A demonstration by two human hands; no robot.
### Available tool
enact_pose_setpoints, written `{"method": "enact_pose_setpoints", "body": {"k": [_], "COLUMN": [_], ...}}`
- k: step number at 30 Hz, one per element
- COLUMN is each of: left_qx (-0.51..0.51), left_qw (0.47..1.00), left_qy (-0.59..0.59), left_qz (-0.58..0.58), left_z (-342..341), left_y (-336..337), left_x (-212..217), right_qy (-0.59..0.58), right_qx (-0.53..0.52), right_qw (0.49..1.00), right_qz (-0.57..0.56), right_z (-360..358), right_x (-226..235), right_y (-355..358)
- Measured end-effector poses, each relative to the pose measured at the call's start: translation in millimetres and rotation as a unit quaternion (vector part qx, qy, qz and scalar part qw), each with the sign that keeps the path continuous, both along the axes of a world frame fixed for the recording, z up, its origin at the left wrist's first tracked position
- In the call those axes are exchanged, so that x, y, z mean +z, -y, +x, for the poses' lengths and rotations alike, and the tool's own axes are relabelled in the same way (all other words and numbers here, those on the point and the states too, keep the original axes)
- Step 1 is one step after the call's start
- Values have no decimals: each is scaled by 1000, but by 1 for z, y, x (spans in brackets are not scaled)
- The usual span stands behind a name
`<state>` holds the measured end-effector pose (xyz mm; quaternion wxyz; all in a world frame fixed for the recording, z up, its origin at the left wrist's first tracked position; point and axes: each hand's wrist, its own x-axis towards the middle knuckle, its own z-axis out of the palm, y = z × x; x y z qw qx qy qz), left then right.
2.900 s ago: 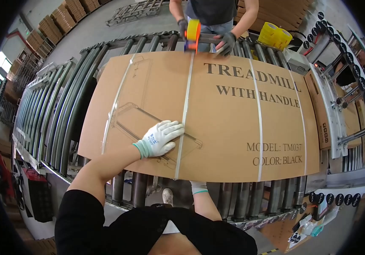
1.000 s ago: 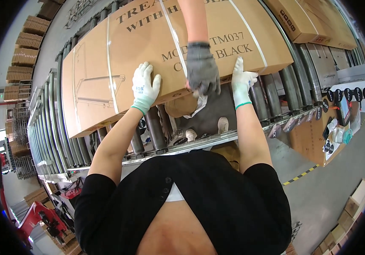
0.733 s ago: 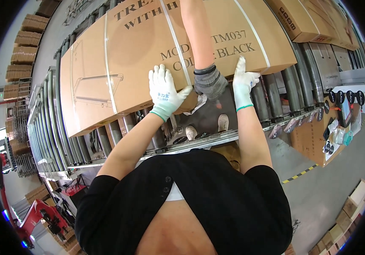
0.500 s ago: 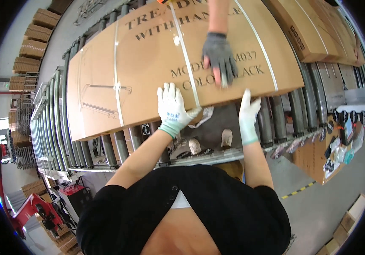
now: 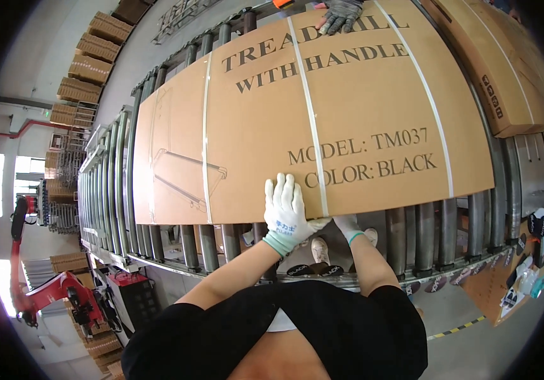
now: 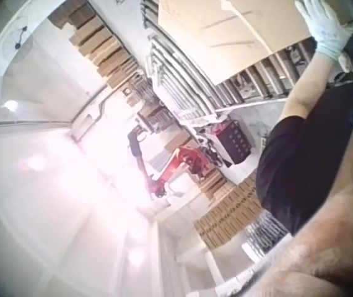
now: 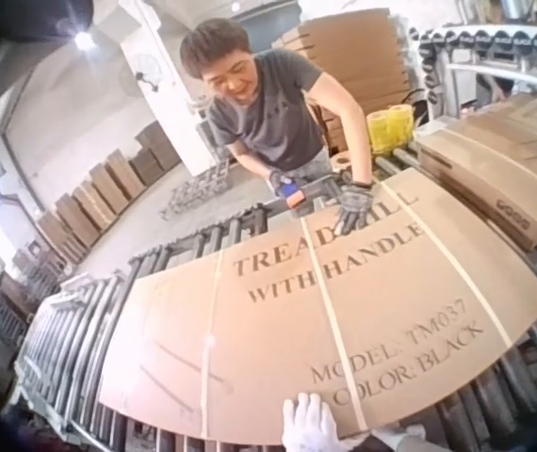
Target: Applying labels and sealing treadmill boxes with tape on a conveyor belt in a factory setting.
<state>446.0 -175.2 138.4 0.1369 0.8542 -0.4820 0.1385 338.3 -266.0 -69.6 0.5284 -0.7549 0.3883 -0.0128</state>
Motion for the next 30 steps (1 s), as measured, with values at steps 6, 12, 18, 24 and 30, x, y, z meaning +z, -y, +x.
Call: {"method": "enact_pose_setpoints", "body": {"k": [6,12,18,24,30], "left_qx": [-13,-10,-35,-48,-40], "left_qw": [1000,1000,999,999,998], "left_qy": [8,-3,-20,16,51], "left_qz": [1,16,29,-9,-12], "left_z": [6,8,4,7,15], "left_y": [2,3,6,2,-12], "left_x": [-5,0,4,-3,-1], "right_qy": [122,221,285,299,320], "right_qx": [-29,-79,-138,-201,-316], "right_qw": [960,837,673,516,378], "right_qz": [250,494,669,777,809], "right_z": [28,-6,-7,-17,-12], "right_x": [-5,-15,-32,-23,-45], "right_y": [21,10,-12,-38,-29]}}
